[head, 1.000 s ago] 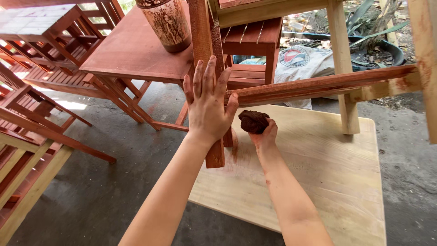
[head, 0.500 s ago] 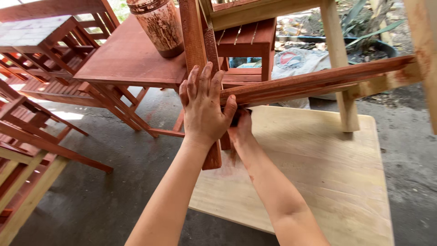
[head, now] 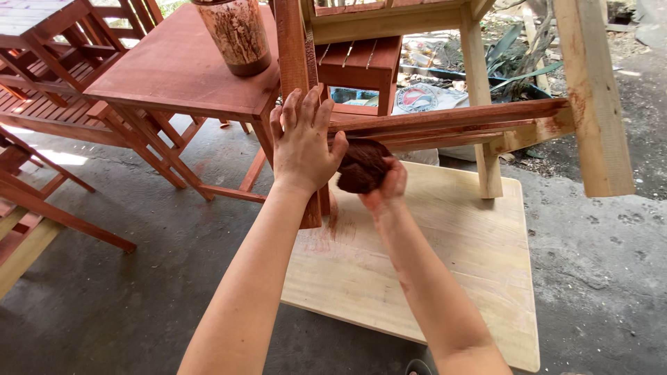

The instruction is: The person applies a reddish-brown stain to wooden chair and stool frames using a cloth, wiping the legs, stretchers, and rails of an upside-down chair resting on a board. They work the cloth along each bar and around joints, coating the raw wood surfaces of the frame.

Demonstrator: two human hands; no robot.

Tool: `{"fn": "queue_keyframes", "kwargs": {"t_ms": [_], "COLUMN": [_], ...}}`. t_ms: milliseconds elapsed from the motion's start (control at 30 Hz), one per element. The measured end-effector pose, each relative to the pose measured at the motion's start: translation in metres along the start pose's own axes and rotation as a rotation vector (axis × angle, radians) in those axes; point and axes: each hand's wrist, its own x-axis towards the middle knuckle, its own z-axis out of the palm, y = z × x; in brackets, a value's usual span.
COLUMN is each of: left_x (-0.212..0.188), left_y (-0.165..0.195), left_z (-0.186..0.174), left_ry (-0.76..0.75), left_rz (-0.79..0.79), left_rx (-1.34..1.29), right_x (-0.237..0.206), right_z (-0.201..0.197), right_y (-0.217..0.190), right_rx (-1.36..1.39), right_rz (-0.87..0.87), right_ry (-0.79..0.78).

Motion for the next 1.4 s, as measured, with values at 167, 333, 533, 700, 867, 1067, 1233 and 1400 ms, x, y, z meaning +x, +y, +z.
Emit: {"fn": "queue_keyframes", "kwargs": {"t_ms": [167,333,533,700,867,1067,1233,1400], "left_x": [-0.001,-0.002,-0.006,-0.005,-0.005,-0.004,-0.007,-0.004], "left_y": [0.000,-0.003,-0.004,0.002,0.000,-0.002,-0.002,-0.003], "left_z": [0.002,0.009,0.004,-0.002,0.000,0.004,0.005,0.004], "left_ry": [0.022,0.048,0.005,-0.012,-0.071,-0.126,-0.107,-0.096], "left_rz": [0.021,0.038,0.007,0.040,0.032,0.070,0.029,0.057], "left_rx": [0.011,-0.019,-0.034,0.030,0.012,0.081,0.054,0.078], "right_x": [0.005,0.048,0.056,0.035,0.018,0.011,0.005,0.016], "right_z": [-0.041,-0.054,-0.044,-0.016,-0.002,-0.027,-0.042,-0.024], "right_y": [-0.007,0.008,0.001,-0.022,-0.070,-0.182,-0.221,-0.147], "right_rx": [-0.129,-0.088,-0.055,-0.057,-0.237,-0.227,-0.206,-0.259], "right_rz": [-0.062,-0.155,-0.149,-0.140,-0.195,-0.442,-0.740,-0.694], "right_ry": [0.287,0.532,0.194,-0.102,0.362,0.438,0.421,0.313]}}
